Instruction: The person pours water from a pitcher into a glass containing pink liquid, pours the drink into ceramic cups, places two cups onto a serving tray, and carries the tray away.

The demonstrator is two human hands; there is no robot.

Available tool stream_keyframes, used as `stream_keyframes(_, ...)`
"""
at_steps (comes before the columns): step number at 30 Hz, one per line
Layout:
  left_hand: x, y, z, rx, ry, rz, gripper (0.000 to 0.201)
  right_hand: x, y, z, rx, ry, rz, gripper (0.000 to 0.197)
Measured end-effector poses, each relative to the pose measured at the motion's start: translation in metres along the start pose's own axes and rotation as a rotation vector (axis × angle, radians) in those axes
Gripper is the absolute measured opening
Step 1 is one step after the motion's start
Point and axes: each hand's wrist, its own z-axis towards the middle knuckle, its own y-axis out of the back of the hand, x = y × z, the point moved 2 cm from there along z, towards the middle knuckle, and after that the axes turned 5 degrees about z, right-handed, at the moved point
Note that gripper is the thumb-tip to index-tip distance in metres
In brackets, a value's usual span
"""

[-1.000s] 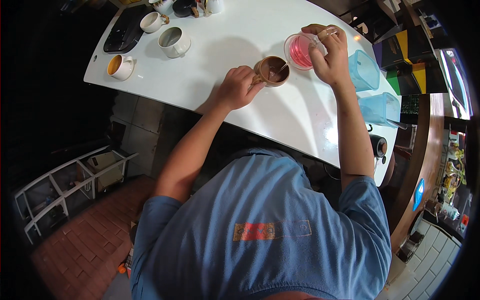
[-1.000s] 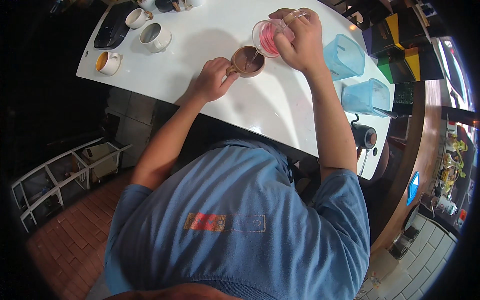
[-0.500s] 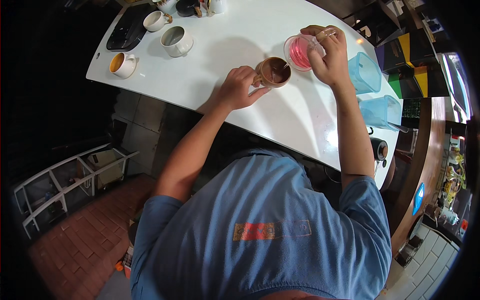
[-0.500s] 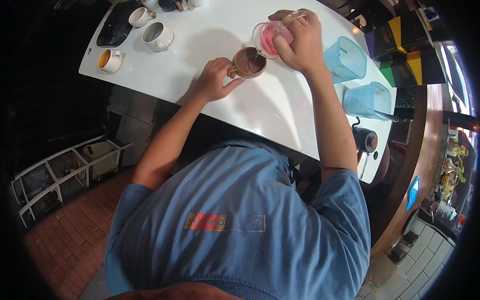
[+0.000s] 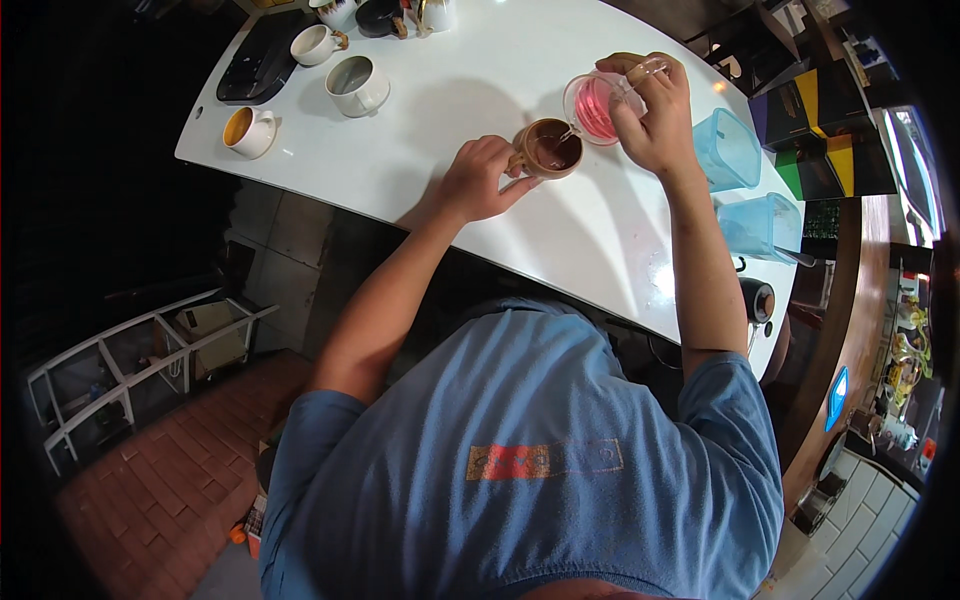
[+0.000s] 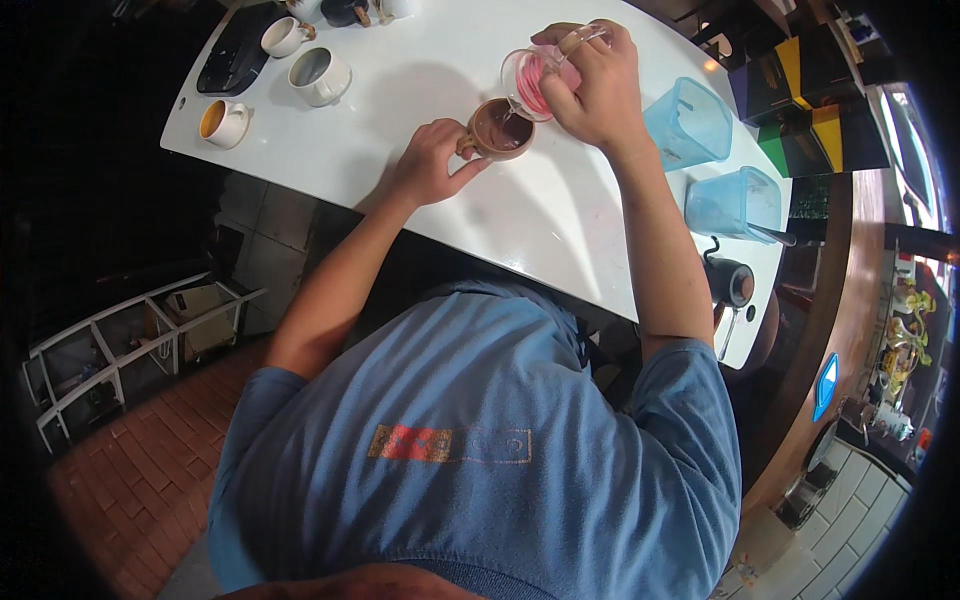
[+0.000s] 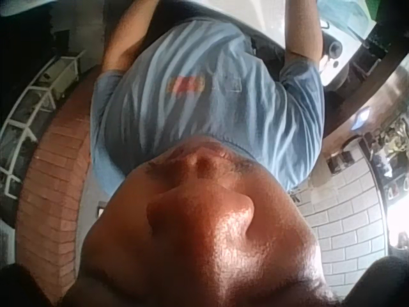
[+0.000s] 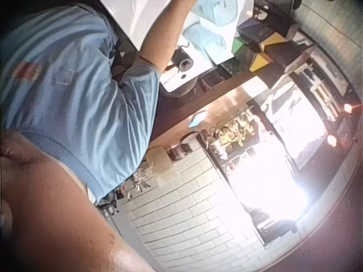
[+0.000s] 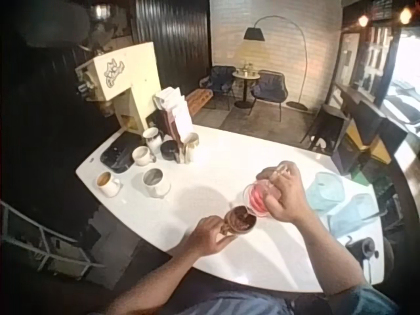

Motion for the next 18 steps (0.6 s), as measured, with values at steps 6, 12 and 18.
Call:
stream_keyframes(6,0.0009,-0.0009,0.0004,-0.050,-0.013,-0.008,0.029,0.0026,-0.0032,-0.0033,0.009,0.009,0.001,0.021)
stream_keyframes(12,-0.0006,-0.0003,0.0011,-0.051,-0.012,0.005,0.030,0.0026,-0.0045,-0.0063,-0.003,-0.021,-0.022,0.021)
stream_keyframes(18,-0.0009,-0.0001,0.0014,-0.059,-0.013,0.003,0.029,0.0014,-0.0061,-0.0085,-0.003,-0.036,-0.023,0.020)
